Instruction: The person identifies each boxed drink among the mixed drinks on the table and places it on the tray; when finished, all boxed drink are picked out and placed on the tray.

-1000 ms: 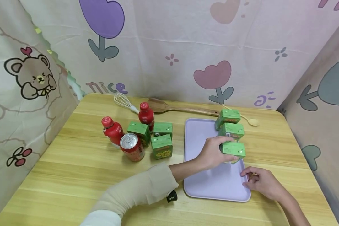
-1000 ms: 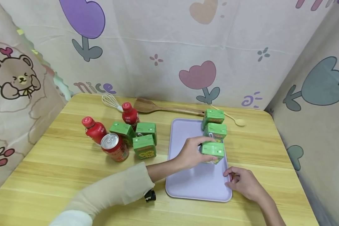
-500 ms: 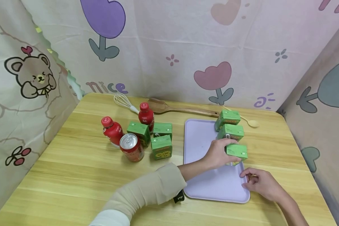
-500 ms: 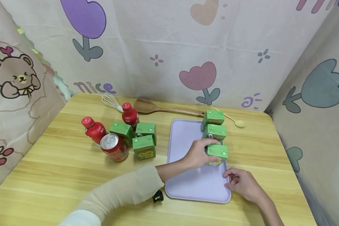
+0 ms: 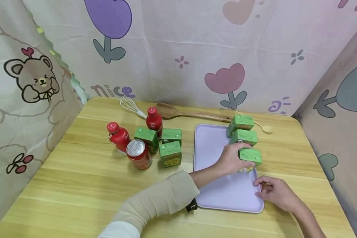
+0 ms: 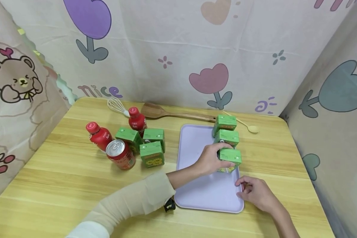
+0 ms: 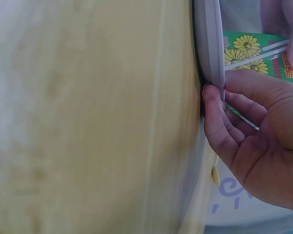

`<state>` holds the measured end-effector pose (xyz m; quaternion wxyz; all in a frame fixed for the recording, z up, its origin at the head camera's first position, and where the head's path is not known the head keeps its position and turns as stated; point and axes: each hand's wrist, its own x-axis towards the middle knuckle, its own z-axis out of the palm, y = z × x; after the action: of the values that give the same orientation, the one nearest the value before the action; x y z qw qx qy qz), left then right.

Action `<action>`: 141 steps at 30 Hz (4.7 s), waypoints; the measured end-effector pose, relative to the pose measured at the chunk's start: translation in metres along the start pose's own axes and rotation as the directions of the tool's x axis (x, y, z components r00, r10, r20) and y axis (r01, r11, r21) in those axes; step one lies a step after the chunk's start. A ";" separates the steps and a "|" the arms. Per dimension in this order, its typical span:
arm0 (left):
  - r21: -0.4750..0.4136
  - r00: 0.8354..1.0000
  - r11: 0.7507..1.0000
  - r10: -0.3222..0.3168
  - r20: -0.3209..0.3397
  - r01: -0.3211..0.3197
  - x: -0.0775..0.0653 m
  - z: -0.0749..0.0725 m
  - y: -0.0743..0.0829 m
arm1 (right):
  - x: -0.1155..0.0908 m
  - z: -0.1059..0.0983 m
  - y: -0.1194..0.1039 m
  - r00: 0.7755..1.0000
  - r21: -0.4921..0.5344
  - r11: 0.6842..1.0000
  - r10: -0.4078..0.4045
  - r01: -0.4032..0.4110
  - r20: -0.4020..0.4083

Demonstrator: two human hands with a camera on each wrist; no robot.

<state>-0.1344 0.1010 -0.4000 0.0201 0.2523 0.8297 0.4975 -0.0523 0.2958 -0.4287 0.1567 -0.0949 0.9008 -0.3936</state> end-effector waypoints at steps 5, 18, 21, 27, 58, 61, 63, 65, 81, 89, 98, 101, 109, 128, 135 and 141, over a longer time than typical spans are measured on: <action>0.017 0.999 1.000 -0.027 0.022 0.027 -0.001 -0.004 0.001 | 0.000 -0.001 -0.001 1.000 0.008 1.000 0.005 -0.005 0.009; 0.031 0.999 0.999 0.018 0.029 -0.019 -0.027 -0.042 0.001 | 0.001 -0.001 -0.001 0.999 0.008 0.999 0.031 -0.031 0.010; 0.004 0.996 0.997 0.081 0.029 -0.081 -0.034 -0.058 0.000 | 0.001 0.000 0.000 0.999 0.008 0.999 0.033 -0.033 0.003; 0.014 0.983 0.983 0.185 -0.012 -0.185 -0.049 -0.096 -0.004 | 0.001 0.000 0.000 1.000 0.010 1.000 0.028 -0.028 -0.003; 0.062 0.962 0.992 -0.091 -0.257 0.110 -0.104 -0.180 -0.051 | 0.001 0.000 0.000 0.999 0.003 0.999 0.035 -0.035 0.003; 0.055 0.955 0.991 -0.100 -0.279 0.120 -0.106 -0.178 -0.052 | 0.001 0.000 -0.001 0.999 0.014 0.999 0.035 -0.035 0.003; 0.070 0.952 0.990 -0.098 -0.289 0.123 -0.108 -0.177 -0.054 | 0.000 0.000 0.000 0.999 0.016 0.999 0.036 -0.036 0.003; 0.092 0.950 0.988 -0.095 -0.297 0.127 -0.109 -0.174 -0.056 | 0.000 0.000 -0.001 0.999 0.017 0.999 0.040 -0.040 0.000; 0.108 0.933 0.983 -0.101 -0.347 0.147 -0.112 -0.168 -0.065 | 0.000 0.000 0.000 0.998 0.009 0.998 0.057 -0.057 0.003; 0.104 0.931 0.980 -0.124 -0.343 0.170 -0.111 -0.170 -0.063 | 0.000 0.001 -0.001 0.999 0.008 0.999 0.036 -0.036 -0.008; 0.101 0.938 0.986 -0.089 -0.336 0.129 -0.111 -0.168 -0.060 | 0.002 0.001 -0.001 0.999 0.021 0.999 0.043 -0.043 -0.005; 0.080 0.942 0.991 -0.077 -0.326 0.108 -0.111 -0.166 -0.058 | 0.002 0.000 -0.001 0.999 0.024 0.999 0.048 -0.048 0.001; 0.065 0.944 0.992 -0.081 -0.319 0.107 -0.106 -0.158 -0.051 | 0.002 0.000 0.000 0.999 -0.002 0.999 0.039 -0.039 -0.006; 0.047 0.953 0.997 -0.045 -0.300 0.061 -0.078 -0.134 -0.026 | 0.001 -0.001 -0.002 0.999 0.004 0.999 0.033 -0.033 -0.004; 0.032 0.967 0.997 -0.065 -0.247 0.075 -0.066 -0.126 -0.019 | 0.002 -0.001 -0.002 0.999 0.011 0.999 0.043 -0.043 0.001; -0.043 0.969 0.985 -0.171 -0.178 0.166 -0.052 -0.124 -0.014 | 0.001 -0.001 -0.001 0.999 0.005 0.999 0.033 -0.033 -0.004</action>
<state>-0.1297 -0.0285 -0.3600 -0.0097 0.1345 0.8394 0.5264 -0.0538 0.2949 -0.4278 0.1617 -0.0788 0.9016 -0.3933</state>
